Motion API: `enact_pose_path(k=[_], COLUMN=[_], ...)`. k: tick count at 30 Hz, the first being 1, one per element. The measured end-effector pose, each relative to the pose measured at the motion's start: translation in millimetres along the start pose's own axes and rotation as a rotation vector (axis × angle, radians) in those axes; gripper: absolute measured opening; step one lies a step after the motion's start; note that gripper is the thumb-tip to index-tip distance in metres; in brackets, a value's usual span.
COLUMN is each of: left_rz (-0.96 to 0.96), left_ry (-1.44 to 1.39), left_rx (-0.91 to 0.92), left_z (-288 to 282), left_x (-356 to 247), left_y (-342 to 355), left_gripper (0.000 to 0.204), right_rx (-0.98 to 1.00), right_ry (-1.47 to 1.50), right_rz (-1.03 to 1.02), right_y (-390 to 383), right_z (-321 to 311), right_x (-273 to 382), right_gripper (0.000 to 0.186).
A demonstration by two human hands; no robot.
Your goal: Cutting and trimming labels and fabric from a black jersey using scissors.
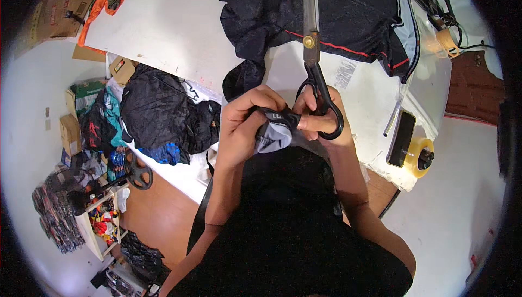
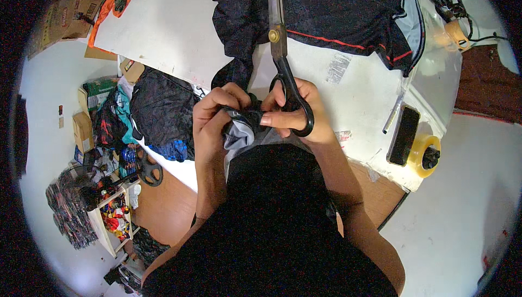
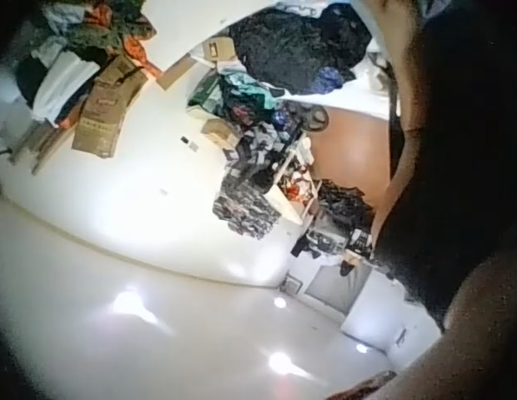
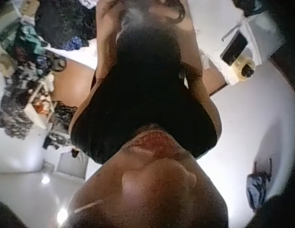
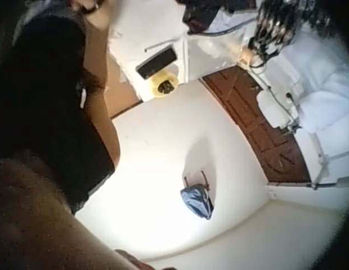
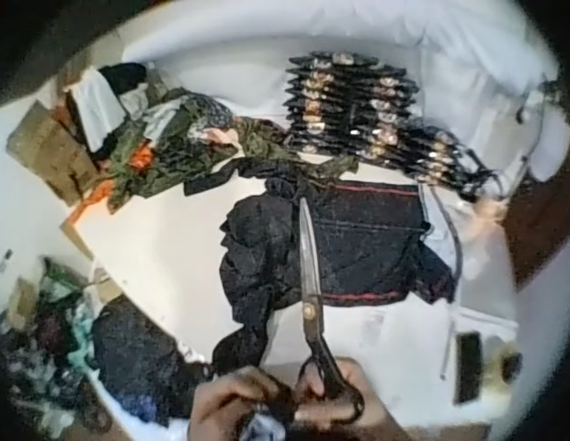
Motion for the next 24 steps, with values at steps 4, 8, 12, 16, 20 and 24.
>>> enact_pose_path(k=[4, 8, 12, 16, 20, 24], left_rz=[0.083, 0.18, 0.116, 0.198, 0.229, 0.206], left_ry=[0.184, 0.472, 0.744, 1.015, 1.099, 1.162], left_rx=[-0.125, -0.368, -0.551, -0.624, -0.567, -0.516], left_z=[-10.3, -34.3, -43.1, -46.8, -59.7, -80.8], left_x=[-7.0, -19.7, -30.9, -38.1, -38.2, -51.6], left_y=[2.2, -2.0, -11.6, -15.7, -18.2, -23.9], left_gripper=[0.019, 0.021, 0.018, 0.017, 0.015, 0.015], right_rx=[-0.003, 0.008, 0.0, -0.036, -0.101, -0.205], right_ry=[-0.046, -0.076, -0.162, -0.265, -0.32, -0.419], right_rz=[-0.036, -0.068, -0.13, -0.151, -0.209, -0.248], right_y=[-1.5, -2.7, -0.9, 2.1, 3.3, 3.7], right_z=[-2.6, -6.8, -8.9, -10.9, -13.7, -30.9], right_x=[4.9, 7.9, 13.3, 10.8, 14.7, 26.2], right_gripper=[0.037, 0.037, 0.036, 0.036, 0.035, 0.031])
Point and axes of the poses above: each hand's wrist, its own y-axis towards the middle knuckle, its own z-axis out of the palm, x = y × z, the point moved 8 cm from there along y, towards the middle knuckle, and after that the axes turned 11 degrees about y, right-handed, at the moved point
